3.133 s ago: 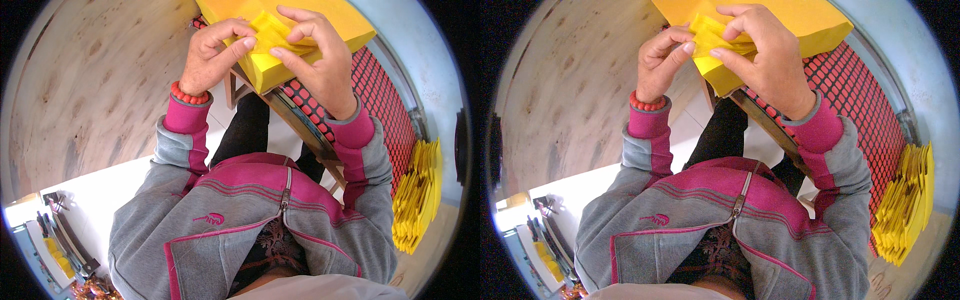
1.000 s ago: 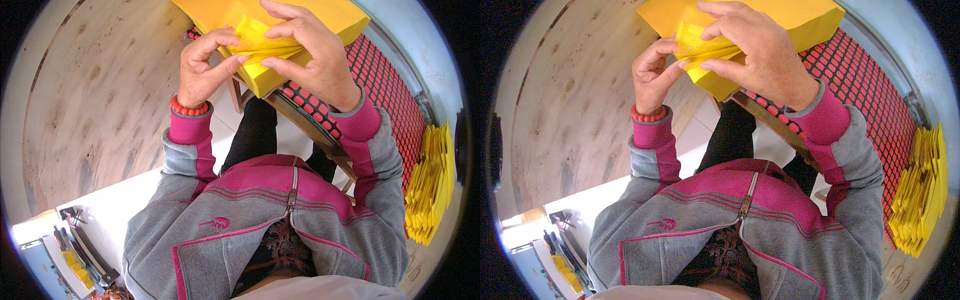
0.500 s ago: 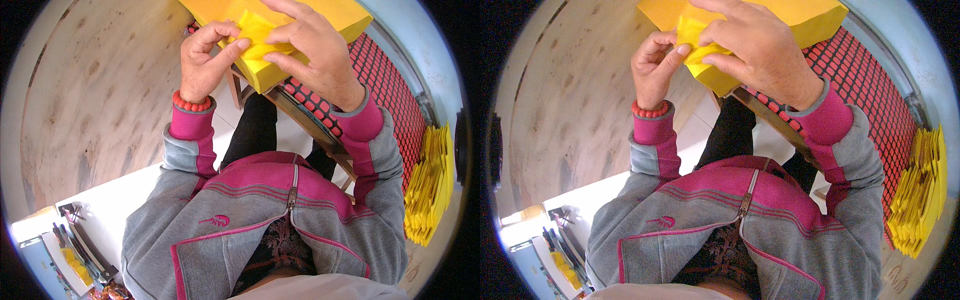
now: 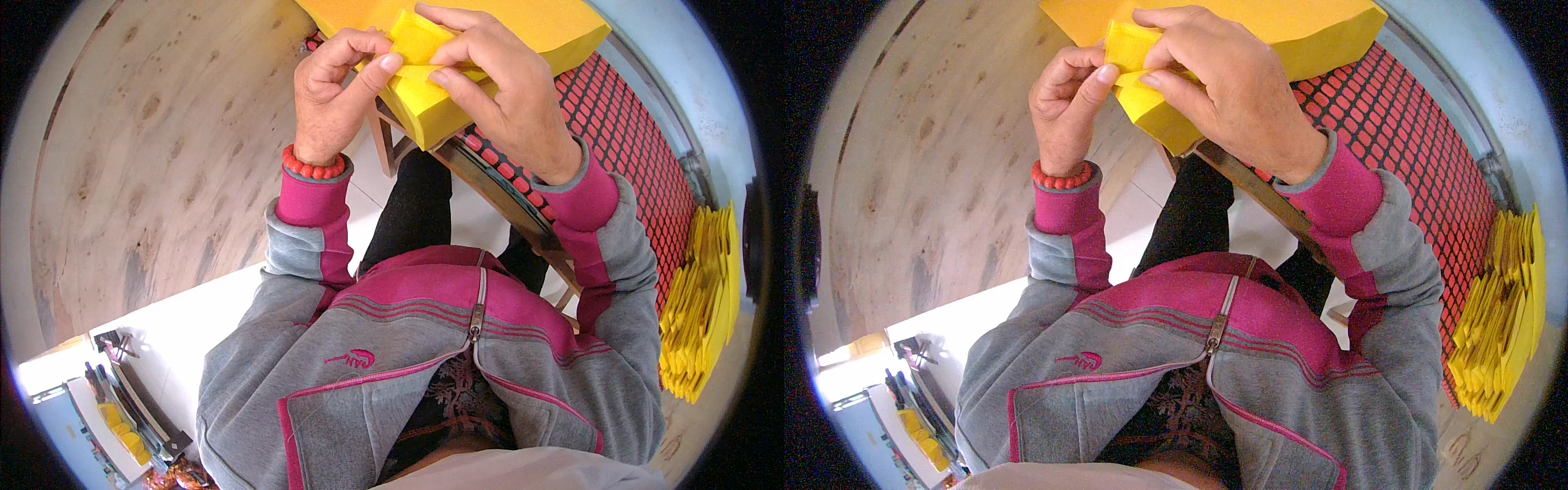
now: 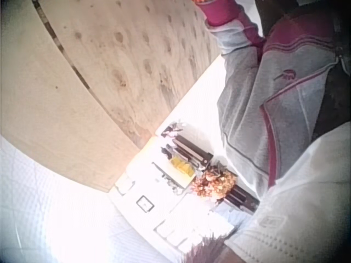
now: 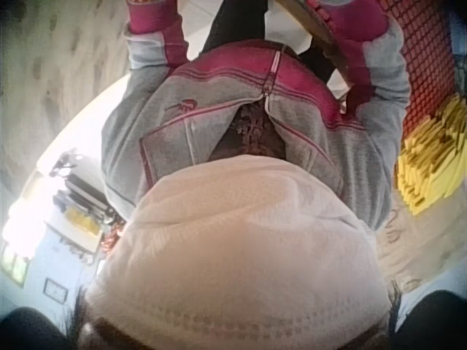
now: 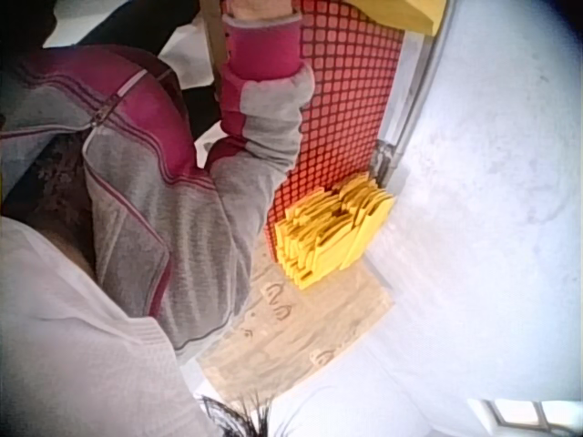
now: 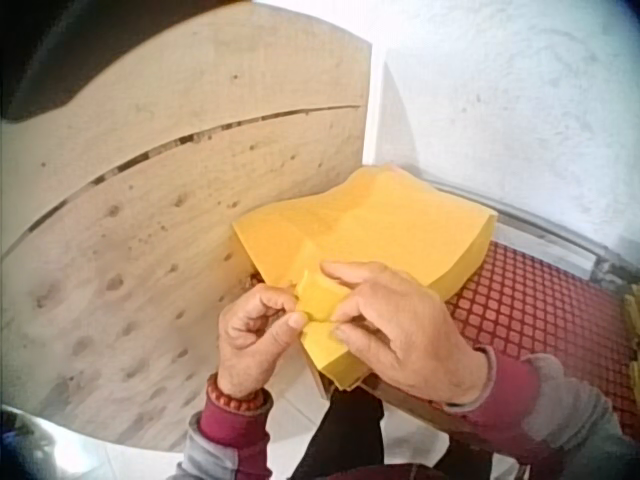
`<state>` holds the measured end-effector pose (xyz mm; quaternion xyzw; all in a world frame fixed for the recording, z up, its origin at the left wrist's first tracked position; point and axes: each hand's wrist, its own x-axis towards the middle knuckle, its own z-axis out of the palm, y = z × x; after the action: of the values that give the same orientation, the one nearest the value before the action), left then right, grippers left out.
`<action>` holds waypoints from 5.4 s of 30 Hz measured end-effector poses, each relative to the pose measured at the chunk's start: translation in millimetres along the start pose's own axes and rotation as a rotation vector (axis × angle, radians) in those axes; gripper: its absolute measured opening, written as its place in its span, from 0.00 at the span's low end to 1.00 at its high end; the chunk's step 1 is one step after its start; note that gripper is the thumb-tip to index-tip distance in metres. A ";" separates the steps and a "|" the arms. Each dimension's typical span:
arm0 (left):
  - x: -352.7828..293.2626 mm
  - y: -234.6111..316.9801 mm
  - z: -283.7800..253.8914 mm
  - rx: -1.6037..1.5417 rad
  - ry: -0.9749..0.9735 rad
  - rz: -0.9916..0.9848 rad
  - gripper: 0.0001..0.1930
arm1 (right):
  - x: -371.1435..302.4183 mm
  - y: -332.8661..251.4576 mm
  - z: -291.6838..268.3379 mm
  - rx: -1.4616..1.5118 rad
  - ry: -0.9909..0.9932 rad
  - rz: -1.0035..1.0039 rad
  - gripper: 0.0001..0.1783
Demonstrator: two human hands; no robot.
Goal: The person repeatedly folds yellow paper sheets by hand on a patterned table, pressing creases and stacking the folded pieces. The person handles the sheets one at a time, aligning edges and smoothing folds before placing them into a growing stack.
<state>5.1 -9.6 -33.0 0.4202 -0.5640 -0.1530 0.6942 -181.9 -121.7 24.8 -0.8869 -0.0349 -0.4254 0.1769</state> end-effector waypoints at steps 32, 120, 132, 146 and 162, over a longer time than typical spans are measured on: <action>0.1 -8.0 -1.0 -0.039 0.031 0.073 0.05 | -0.5 -9.2 -13.3 -0.278 -0.197 -0.244 0.11; 6.1 13.7 -7.2 0.158 -0.227 0.034 0.15 | -6.5 6.1 0.8 -0.090 -0.072 -0.124 0.06; 2.0 4.7 -4.3 0.227 -0.093 0.073 0.05 | -10.3 -1.1 -0.2 -0.061 -0.010 -0.010 0.08; -3.6 -13.1 -5.1 -0.070 0.060 -0.037 0.08 | -7.8 -4.4 1.7 -0.146 0.000 -0.055 0.09; -0.2 2.2 -8.5 0.158 -0.111 0.061 0.06 | -9.6 -6.7 4.0 -0.060 0.101 -0.016 0.11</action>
<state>12.2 -4.7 -31.5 0.4473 -0.6244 -0.1098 0.6308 -186.4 -113.2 17.1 -0.8687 -0.0202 -0.4721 0.1484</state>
